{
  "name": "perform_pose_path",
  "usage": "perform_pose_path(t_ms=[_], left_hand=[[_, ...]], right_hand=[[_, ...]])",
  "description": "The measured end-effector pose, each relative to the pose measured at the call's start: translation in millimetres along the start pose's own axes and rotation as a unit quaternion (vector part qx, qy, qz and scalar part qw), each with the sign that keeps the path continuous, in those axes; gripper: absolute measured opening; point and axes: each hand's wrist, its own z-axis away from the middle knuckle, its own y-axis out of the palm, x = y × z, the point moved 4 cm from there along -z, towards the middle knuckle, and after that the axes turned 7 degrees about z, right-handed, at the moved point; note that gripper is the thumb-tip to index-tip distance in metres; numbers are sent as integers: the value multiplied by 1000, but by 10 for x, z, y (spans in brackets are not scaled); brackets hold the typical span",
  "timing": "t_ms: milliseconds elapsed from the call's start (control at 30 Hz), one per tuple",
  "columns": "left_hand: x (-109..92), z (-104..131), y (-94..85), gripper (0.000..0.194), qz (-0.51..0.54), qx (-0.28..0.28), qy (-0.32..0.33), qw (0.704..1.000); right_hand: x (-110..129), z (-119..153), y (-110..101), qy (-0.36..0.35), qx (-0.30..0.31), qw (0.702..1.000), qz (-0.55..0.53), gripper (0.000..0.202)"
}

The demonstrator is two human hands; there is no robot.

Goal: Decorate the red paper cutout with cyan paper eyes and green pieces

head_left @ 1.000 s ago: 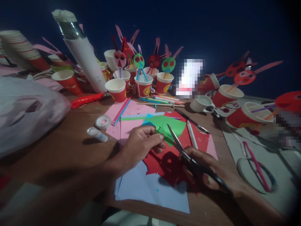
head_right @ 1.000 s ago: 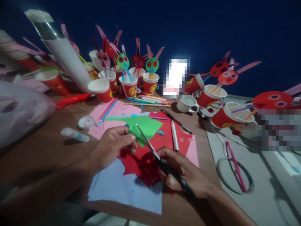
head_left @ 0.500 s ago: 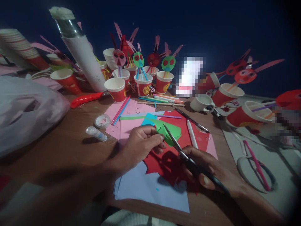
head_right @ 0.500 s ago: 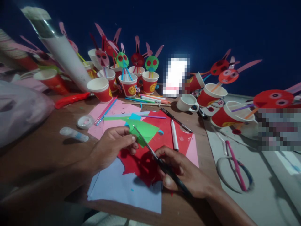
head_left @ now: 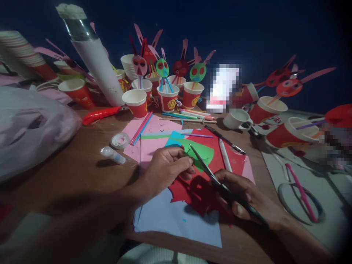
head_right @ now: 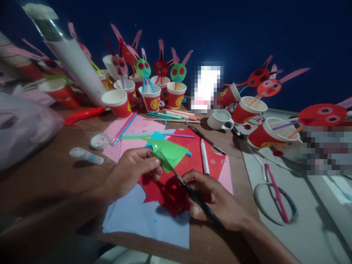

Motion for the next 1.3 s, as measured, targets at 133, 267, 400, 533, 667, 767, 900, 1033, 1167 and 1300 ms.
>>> perform_pose_path(t_ms=[133, 267, 400, 533, 667, 767, 900, 1033, 1167, 1300], left_hand=[[2, 5, -1, 15, -3, 4, -1, 1000], [0, 5, -5, 15, -1, 6, -3, 1000], [8, -10, -13, 15, 9, 6, -13, 1000], [20, -16, -21, 14, 17, 8, -14, 1000], [36, -10, -25, 15, 22, 10, -14, 1000], [45, -7, -24, 16, 28, 14, -18, 999], [48, -9, -26, 16, 33, 18, -21, 999], [49, -12, -26, 16, 42, 24, -20, 999], [56, -16, -29, 16, 54, 28, -27, 998], [55, -15, -29, 16, 60, 32, -31, 997]], right_hand=[[-15, -2, -6, -13, -5, 1000, -5, 50], [-43, 9, -10, -12, -17, 1000, -3, 49], [-53, 18, -12, -11, -27, 1000, -4, 49], [-69, 2, -14, -12, -34, 999, -13, 50], [-75, -9, -8, -24, -40, 999, -23, 49], [-65, -5, -1, -28, -38, 998, -33, 48], [-35, 2, -6, -32, -49, 998, -25, 45], [-27, 3, 8, -32, -46, 998, -32, 43], [-56, -1, 10, -36, -49, 997, -45, 42], [-81, -2, 0, -34, -51, 997, -50, 41]])
